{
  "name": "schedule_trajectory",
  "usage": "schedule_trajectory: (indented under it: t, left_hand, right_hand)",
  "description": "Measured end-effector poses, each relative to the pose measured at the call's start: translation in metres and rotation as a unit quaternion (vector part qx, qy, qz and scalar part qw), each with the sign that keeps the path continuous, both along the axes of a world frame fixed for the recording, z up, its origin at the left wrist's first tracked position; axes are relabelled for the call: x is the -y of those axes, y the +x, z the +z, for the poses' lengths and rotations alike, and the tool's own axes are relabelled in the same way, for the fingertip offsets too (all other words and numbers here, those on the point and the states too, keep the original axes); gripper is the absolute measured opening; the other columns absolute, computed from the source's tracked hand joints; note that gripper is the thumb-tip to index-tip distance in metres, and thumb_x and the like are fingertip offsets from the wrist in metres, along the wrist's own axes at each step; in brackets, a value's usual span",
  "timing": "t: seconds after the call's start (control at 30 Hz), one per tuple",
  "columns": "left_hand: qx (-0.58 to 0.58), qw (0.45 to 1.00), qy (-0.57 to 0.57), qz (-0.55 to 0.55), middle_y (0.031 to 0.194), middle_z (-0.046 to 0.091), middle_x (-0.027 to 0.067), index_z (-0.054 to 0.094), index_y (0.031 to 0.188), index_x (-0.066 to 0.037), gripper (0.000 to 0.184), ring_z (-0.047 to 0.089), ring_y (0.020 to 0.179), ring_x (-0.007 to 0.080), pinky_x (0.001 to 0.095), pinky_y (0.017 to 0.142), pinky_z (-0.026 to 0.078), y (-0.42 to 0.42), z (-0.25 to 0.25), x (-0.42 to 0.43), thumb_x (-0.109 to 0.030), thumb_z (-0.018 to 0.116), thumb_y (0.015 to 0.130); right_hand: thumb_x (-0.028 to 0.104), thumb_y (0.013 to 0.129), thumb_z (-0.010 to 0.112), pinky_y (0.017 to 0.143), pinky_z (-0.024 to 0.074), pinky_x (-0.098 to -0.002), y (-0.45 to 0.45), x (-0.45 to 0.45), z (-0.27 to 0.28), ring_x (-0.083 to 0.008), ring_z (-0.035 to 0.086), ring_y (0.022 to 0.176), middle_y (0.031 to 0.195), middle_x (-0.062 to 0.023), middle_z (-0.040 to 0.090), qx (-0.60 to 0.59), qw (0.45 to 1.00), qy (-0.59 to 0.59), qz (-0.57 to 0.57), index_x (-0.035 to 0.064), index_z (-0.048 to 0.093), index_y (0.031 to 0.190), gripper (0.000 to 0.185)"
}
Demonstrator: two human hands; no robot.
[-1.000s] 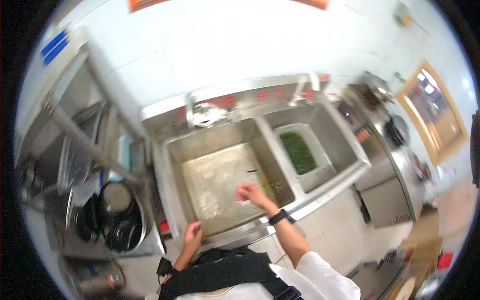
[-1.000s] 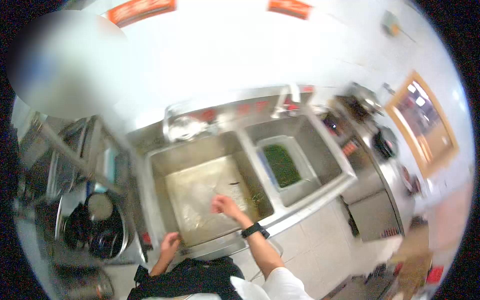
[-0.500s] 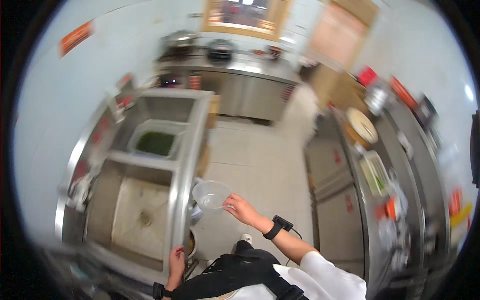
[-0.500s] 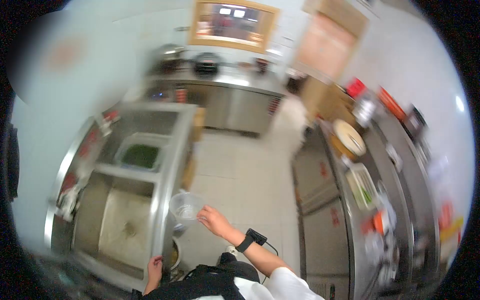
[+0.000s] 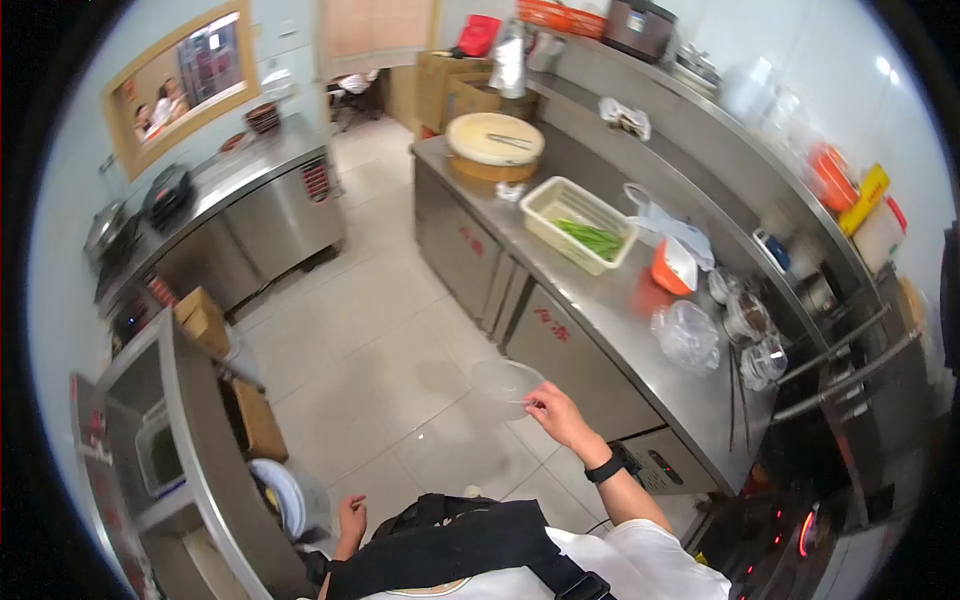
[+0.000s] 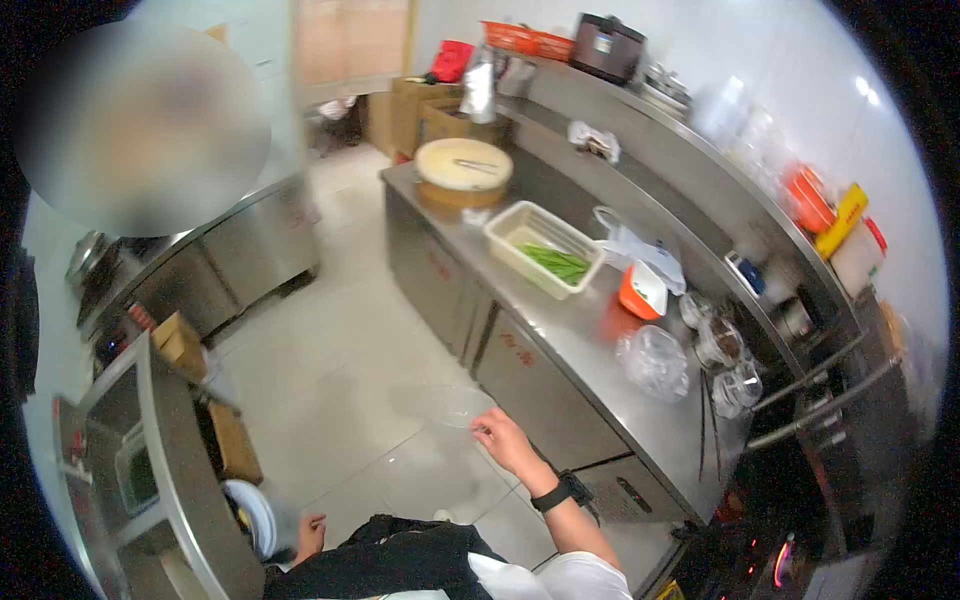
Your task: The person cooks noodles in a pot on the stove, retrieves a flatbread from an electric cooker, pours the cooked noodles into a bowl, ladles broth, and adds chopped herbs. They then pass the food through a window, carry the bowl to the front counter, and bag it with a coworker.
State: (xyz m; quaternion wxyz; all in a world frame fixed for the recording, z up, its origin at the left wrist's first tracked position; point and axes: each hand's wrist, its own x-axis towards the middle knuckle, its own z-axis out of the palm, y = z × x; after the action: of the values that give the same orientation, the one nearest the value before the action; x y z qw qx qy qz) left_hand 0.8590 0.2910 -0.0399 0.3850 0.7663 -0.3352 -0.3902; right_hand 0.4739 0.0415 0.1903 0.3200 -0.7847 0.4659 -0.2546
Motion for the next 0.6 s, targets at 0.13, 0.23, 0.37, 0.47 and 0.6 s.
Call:
schedule_trajectory:
  t: [0.13,0.23,0.37,0.47,0.6]
  left_hand:
    - [0.114,0.979,0.140,-0.098,0.084,0.057,0.0127,0.059,0.084,-0.002,0.018,0.056,0.069,0.0196,0.0321,0.062,0.045,0.021,-0.074,0.001,-0.001,0.047,0.071]
    - [0.062,0.949,0.272,-0.150,0.079,0.057,0.0106,0.058,0.083,-0.003,0.015,0.055,0.065,0.0181,0.0313,0.057,0.043,0.040,-0.082,0.021,-0.006,0.047,0.073]
    - [0.026,0.922,0.339,-0.184,0.073,0.056,0.0078,0.057,0.082,-0.005,0.012,0.053,0.060,0.0161,0.0303,0.050,0.040,0.072,-0.080,0.094,-0.011,0.048,0.076]
    - [0.000,0.933,0.307,-0.189,0.069,0.055,0.0057,0.056,0.081,-0.006,0.012,0.051,0.056,0.0146,0.0296,0.045,0.038,0.091,-0.079,0.193,-0.016,0.049,0.078]
    - [-0.060,0.967,0.179,-0.168,0.063,0.054,0.0029,0.055,0.079,-0.007,0.015,0.049,0.051,0.0127,0.0286,0.038,0.035,0.093,-0.073,0.372,-0.021,0.050,0.081]
  right_hand:
    - [0.003,0.073,0.058,0.065,0.0444,-0.0312,-0.070,0.058,0.008,-0.0235,0.054,0.075,0.084,-0.0097,0.050,-0.001,0.994,-0.034,-0.102,0.0040,0.056,0.085,0.013]
    - [0.002,0.073,0.058,0.065,0.0443,-0.0310,-0.113,0.105,0.024,-0.0241,0.054,0.074,0.084,-0.0098,0.049,-0.005,0.987,-0.066,-0.144,0.0038,0.056,0.085,0.012]
    - [0.001,0.072,0.058,0.063,0.0441,-0.0299,-0.164,0.166,0.054,-0.0232,0.053,0.071,0.079,-0.0101,0.050,-0.054,0.960,-0.140,-0.235,0.0035,0.055,0.083,0.012]
    - [0.001,0.072,0.058,0.061,0.0438,-0.0282,-0.196,0.201,0.108,-0.0207,0.053,0.068,0.077,-0.0094,0.050,-0.083,0.932,-0.165,-0.311,0.0027,0.055,0.083,0.011]
    - [-0.002,0.075,0.054,0.060,0.0440,-0.0247,-0.306,0.260,0.144,-0.0150,0.056,0.069,0.077,-0.0066,0.050,-0.052,0.894,-0.205,-0.396,0.0005,0.053,0.087,0.012]
